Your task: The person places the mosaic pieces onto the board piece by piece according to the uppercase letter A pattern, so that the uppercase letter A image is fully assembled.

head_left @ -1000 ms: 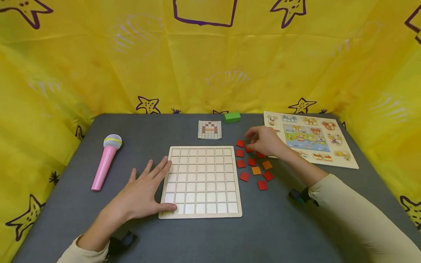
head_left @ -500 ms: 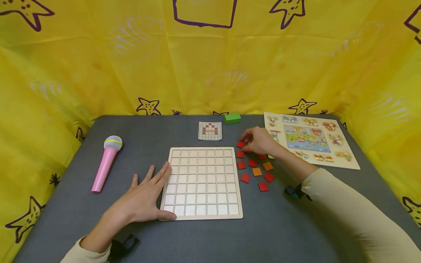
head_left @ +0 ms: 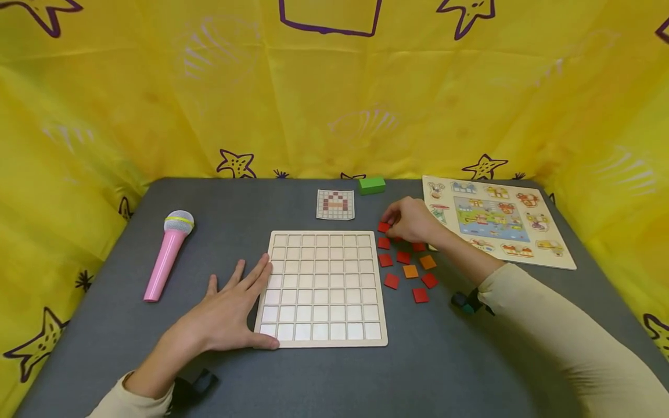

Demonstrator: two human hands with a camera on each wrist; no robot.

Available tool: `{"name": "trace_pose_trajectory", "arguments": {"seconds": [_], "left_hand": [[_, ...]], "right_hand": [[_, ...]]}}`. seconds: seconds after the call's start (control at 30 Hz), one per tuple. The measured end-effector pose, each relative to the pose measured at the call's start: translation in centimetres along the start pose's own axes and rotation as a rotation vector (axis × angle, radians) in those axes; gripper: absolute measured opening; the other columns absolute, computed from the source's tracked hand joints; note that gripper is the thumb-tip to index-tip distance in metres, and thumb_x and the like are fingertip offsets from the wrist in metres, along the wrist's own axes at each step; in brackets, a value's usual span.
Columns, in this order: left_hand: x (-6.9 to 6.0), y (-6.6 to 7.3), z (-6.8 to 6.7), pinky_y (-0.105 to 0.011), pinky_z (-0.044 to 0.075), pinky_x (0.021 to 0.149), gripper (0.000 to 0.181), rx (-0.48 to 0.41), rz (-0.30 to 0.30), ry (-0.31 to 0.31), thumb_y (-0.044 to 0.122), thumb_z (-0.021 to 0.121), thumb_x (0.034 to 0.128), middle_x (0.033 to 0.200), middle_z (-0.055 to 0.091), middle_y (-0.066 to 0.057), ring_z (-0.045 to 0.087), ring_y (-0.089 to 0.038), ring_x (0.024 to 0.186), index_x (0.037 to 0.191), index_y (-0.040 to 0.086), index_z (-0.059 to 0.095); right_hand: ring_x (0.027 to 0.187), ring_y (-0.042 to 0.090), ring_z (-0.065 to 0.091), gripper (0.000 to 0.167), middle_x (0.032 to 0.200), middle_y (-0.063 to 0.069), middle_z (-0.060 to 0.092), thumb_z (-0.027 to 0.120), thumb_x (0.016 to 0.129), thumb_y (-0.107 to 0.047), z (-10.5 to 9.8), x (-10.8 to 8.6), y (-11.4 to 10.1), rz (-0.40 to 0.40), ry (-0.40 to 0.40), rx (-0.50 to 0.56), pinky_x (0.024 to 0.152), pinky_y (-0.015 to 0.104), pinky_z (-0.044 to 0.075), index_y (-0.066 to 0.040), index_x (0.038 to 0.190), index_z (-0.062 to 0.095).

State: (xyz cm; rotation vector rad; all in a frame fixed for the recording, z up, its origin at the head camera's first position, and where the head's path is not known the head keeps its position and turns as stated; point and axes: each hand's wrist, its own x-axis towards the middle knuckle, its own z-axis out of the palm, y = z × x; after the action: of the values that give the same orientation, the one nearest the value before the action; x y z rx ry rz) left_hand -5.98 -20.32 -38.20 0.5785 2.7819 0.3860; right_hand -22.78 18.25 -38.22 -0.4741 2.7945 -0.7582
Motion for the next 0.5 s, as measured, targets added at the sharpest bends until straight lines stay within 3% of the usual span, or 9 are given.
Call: {"name": "trace_pose_trajectory", "arguments": {"seconds": [0.5], "left_hand": [[0.05, -0.12, 0.22, -0.092, 0.016, 0.100, 0.139, 0.006, 0.007, 0.007, 0.085, 0.076, 0.0662, 0.176, 0.014, -0.008, 0.019, -0.056, 0.155, 0.167, 0.009, 0.020]], "right_hand": [[0.087, 0.024, 0.067, 0.025, 0.095, 0.009, 0.077, 0.077, 0.082, -0.005, -0.34, 0.25, -0.33, 0.061, 0.026, 0.083, 0.077, 0.035, 0.054, -0.008, 0.107, 0.082]]}}
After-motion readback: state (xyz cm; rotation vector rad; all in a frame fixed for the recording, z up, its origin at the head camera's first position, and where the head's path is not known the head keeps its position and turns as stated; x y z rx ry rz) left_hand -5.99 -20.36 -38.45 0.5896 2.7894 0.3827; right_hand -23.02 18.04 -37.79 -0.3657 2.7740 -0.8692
